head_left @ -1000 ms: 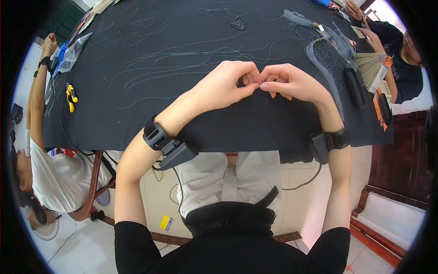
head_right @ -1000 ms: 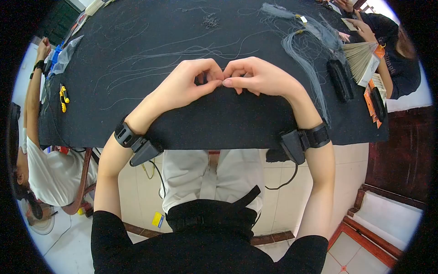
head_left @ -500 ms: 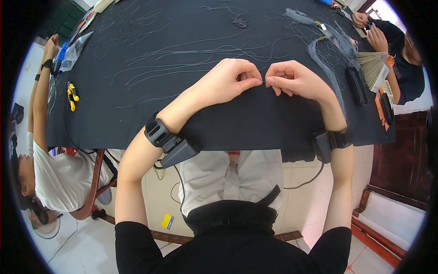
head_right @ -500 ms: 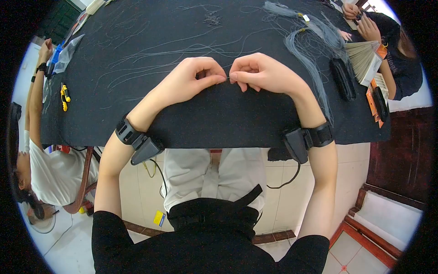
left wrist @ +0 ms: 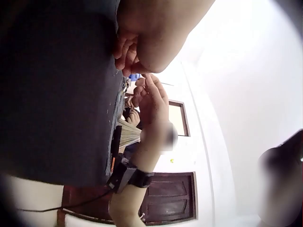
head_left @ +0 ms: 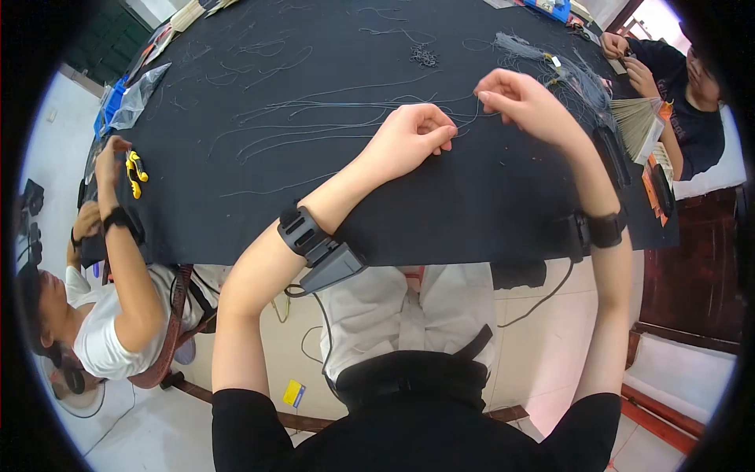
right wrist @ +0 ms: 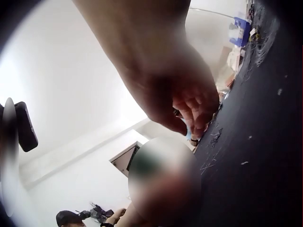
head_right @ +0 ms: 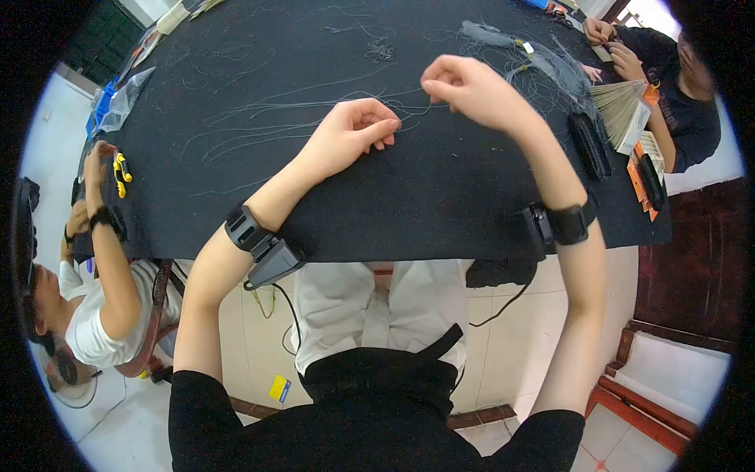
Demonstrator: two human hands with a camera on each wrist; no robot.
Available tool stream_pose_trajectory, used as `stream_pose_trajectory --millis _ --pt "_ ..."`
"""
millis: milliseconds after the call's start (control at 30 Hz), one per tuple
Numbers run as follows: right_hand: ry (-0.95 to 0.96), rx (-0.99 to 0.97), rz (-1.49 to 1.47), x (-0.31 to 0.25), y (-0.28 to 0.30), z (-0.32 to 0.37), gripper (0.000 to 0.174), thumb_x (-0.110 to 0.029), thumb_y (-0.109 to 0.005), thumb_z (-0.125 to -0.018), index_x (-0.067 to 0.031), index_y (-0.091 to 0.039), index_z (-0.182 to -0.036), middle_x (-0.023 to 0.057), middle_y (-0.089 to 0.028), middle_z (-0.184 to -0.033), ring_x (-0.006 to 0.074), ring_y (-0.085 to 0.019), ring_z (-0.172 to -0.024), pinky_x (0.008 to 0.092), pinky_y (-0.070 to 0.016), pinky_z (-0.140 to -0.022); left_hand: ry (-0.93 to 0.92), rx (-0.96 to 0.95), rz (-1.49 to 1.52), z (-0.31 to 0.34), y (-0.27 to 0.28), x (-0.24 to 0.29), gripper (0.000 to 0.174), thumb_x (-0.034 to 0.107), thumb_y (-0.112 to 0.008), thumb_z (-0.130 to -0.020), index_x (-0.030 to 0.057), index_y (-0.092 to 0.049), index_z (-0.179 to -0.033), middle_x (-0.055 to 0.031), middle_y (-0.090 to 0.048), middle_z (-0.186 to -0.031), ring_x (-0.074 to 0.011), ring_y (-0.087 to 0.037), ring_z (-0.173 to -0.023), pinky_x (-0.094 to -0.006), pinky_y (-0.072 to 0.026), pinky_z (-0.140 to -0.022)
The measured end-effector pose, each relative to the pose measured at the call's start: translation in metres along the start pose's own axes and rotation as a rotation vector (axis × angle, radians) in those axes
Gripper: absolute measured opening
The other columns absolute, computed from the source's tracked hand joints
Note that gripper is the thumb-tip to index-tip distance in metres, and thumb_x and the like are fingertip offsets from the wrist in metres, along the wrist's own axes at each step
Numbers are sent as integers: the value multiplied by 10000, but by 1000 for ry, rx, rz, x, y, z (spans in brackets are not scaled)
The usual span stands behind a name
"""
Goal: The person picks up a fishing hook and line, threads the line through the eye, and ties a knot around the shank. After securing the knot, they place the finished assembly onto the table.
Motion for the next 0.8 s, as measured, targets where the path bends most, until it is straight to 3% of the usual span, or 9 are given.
stream_pose_trajectory --millis 67,167,267,567,800 --pt "38 -24 157 1 4 -19 193 -197 -554 -823 -25 -565 -908 2 -554 -717 71 -504 -667 217 -410 -583 9 7 4 -1 0 1 183 178 -559 -844 11 -596 -908 -23 -600 -731 -67 -535 -657 -189 -433 -594" --pt "108 77 340 18 3 -62 220 -185 -588 -771 -25 -598 -922 100 -615 -771 204 -597 -728 314 -472 -672 -19 -14 -11 -2 -2 0 182 171 -562 -839 6 -598 -906 -26 -598 -731 -71 -537 -660 -198 -439 -608" --pt "30 90 279 38 -3 -96 225 -163 -604 -750 -37 -600 -936 110 -622 -793 224 -606 -757 337 -477 -697 -25 -18 -30 -1 -4 0 176 160 -562 -834 0 -600 -895 -31 -595 -731 -76 -541 -668 -209 -446 -623" --pt "121 115 265 47 -16 -127 204 -193 -634 -744 -30 -625 -865 119 -634 -794 213 -607 -750 321 -473 -684 -42 -42 -68 -3 -4 -1 176 164 -566 -831 -1 -607 -875 -37 -600 -735 -84 -563 -682 -216 -458 -655" --pt "150 124 357 49 -15 -124 218 -200 -610 -766 3 -614 -847 164 -623 -786 273 -609 -746 350 -473 -691 -46 -55 -89 -3 -5 0 177 168 -568 -831 1 -608 -874 -32 -600 -730 -78 -556 -674 -216 -456 -649"
Point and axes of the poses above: each hand's wrist, its own z-axis away from the middle knuckle, its own y-axis out of the back of the hand, x = y × z, the point moved 3 cm from there along -z, towards the middle knuckle
